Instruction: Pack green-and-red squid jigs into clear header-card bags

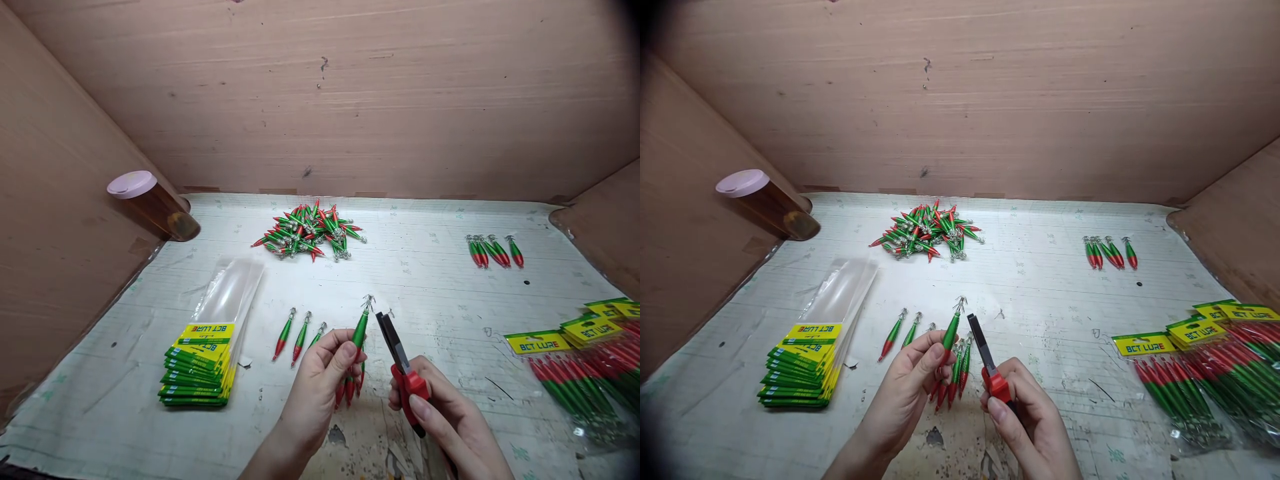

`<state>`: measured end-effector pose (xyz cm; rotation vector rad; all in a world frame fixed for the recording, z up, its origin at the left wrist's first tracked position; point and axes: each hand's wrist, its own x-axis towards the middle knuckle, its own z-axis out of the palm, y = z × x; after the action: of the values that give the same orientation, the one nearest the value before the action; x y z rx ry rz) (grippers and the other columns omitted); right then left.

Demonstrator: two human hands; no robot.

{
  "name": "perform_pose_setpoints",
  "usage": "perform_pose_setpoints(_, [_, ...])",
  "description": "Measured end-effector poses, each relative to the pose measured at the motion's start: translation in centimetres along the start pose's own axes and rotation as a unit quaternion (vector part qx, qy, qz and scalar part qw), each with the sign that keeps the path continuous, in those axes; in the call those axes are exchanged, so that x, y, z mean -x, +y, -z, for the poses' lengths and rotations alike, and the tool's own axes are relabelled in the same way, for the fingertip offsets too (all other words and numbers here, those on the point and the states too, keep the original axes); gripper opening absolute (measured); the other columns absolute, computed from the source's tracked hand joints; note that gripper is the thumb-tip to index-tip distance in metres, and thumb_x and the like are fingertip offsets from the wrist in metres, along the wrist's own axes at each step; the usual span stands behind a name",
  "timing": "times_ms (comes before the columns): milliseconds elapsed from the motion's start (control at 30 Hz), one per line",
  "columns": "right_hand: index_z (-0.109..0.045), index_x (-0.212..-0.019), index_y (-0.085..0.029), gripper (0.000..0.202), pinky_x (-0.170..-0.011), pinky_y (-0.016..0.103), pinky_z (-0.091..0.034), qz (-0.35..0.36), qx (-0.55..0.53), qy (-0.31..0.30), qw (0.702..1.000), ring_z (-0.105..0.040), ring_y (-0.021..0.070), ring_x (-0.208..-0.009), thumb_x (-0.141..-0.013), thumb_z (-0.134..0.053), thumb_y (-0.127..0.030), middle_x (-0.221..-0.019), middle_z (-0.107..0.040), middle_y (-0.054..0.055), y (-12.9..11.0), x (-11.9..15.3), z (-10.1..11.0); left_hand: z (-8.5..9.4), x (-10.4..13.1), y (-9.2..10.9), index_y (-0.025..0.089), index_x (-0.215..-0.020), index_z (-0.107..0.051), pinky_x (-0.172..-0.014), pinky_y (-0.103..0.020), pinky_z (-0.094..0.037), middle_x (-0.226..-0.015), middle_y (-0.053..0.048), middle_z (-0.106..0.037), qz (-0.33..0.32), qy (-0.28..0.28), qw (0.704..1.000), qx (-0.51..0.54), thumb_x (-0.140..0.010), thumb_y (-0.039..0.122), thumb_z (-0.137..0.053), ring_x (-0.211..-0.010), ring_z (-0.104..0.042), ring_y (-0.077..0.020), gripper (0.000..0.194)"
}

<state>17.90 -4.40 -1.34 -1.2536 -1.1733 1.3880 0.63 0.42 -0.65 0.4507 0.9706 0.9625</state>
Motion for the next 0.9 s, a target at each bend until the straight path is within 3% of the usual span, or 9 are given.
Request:
perform_pose_setpoints(433, [-0.066,-0.086,-0.022,0.028,-0.065,0.028,-0.040,0.007,0.014,-0.057,0.998,-0.052,0.0192,-0.076,-0.095,-0.047,-0.041,-0.083,-0.053,0.005,0.56,0.06,0.29,0.43,0.14,-0.42,0.020,-0.100,-0.069,-0.069,-0.018,-0.046,-0.084,-0.002,-0.066,-0.054,-0.013,0.996,-0.074,-0.080,0.036,-0.072,-0.073,-0.056,-0.0085,0.025])
perform_pose_setpoints(900, [-0.064,-0.072,-0.020,0.032,-0.059,0.027,-0.043,-0.034,-0.059,-0.047,0.997,-0.056,0.0166,-0.066,-0.091,-0.053,-0.043,-0.079,-0.054,0.004,0.67,0.40,-0.17,0.27,0.74,0.04,0.019,-0.103,-0.067,-0.075,-0.023,-0.044,-0.085,-0.002,-0.064,-0.073,-0.059,0.987,-0.131,-0.088,0.038,-0.062,-0.078,-0.056,-0.0113,0.024])
